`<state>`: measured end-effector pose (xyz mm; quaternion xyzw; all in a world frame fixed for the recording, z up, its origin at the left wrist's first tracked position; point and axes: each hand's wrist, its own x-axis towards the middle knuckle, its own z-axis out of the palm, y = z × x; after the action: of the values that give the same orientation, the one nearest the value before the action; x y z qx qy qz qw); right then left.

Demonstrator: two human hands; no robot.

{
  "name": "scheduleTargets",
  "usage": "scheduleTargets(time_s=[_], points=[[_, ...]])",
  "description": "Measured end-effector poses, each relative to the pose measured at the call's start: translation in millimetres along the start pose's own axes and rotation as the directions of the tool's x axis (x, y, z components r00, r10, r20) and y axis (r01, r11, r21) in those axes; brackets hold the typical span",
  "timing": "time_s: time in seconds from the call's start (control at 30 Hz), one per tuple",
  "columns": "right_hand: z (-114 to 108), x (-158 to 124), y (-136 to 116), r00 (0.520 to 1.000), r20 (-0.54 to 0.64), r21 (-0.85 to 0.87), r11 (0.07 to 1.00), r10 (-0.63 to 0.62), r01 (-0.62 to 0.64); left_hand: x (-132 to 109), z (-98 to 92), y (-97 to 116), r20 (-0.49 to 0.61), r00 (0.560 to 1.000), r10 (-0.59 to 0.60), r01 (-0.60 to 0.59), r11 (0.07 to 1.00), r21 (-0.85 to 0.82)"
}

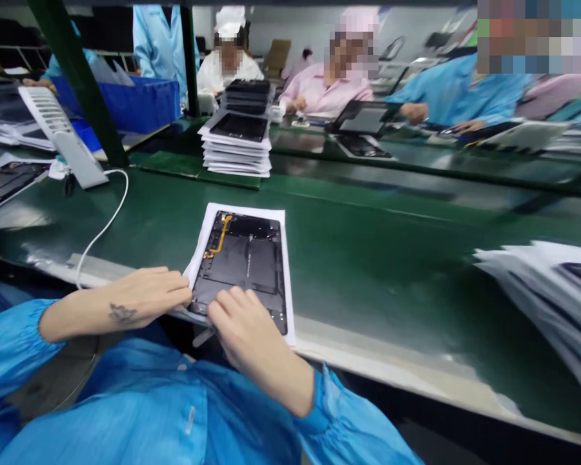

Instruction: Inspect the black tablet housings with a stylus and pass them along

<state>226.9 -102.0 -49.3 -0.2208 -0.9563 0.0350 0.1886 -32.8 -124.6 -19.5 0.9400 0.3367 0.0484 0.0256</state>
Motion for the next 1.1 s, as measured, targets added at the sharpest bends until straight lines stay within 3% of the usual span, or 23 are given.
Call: scheduleTargets(time_s=[0.1, 0.2, 0.33, 0.4, 0.5, 0.63, 0.73, 0.83, 0.9, 0.97, 1.03, 1.1], points=[[-4, -2, -2, 0.97, -0.201, 0.315, 0.947, 0.136, -0.068, -10, 3.3, -9, -0.083, 0.989, -0.119, 0.105, 0.982, -0.16], [-12, -7, -8, 0.881, -0.346, 0.55, 0.83, 0.323, -0.088, -8, 7.5, -11, -0.193, 0.957, -0.215, 0.155, 0.946, -0.285], [-12, -8, -23, 0.773, -0.392, 0.653, 0.743, 0.498, -0.147, 7, 15.8, -2, -0.214, 0.967, -0.14, 0.071, 0.95, -0.303], [-5, -7, -27, 0.735, -0.367, 0.742, 0.656, 0.57, -0.139, 15, 19.6, 0, -0.186, 0.978, -0.089, 0.035, 0.96, -0.278], [11, -4, -28, 0.73, -0.284, 0.834, 0.536, 0.621, -0.132, 22, 21.9, -2, -0.167, 0.983, -0.07, 0.023, 0.962, -0.271], [22, -3, -27, 0.784, -0.277, 0.823, 0.558, 0.555, -0.104, 23, 17.1, -6, -0.188, 0.969, -0.16, 0.067, 0.903, -0.424], [20, -2, -24, 0.762, -0.344, 0.8, 0.597, 0.548, -0.068, 21, 12.3, -5, -0.161, 0.901, -0.402, 0.228, 0.756, -0.614], [17, 1, -23, 0.783, -0.373, 0.761, 0.647, 0.498, -0.048, 22, 10.6, -1, 0.001, 0.785, -0.62, 0.383, 0.484, -0.787], [19, 8, -23, 0.843, -0.391, 0.605, 0.793, 0.37, -0.068, 25, 10.3, 1, 0.14, 0.753, -0.643, 0.41, 0.292, -0.864], [24, 16, -24, 0.88, -0.405, 0.34, 0.934, 0.249, -0.108, 29, 9.6, 1, 0.272, 0.744, -0.61, 0.42, 0.111, -0.901], [29, 24, -25, 0.889, -0.41, 0.129, 0.977, 0.206, -0.167, 32, 9.1, 0, 0.367, 0.732, -0.575, 0.421, -0.041, -0.906], [33, 29, -26, 0.892, -0.399, 0.064, 0.976, 0.214, -0.206, 33, 10.0, -1, 0.411, 0.729, -0.547, 0.413, -0.126, -0.902]])
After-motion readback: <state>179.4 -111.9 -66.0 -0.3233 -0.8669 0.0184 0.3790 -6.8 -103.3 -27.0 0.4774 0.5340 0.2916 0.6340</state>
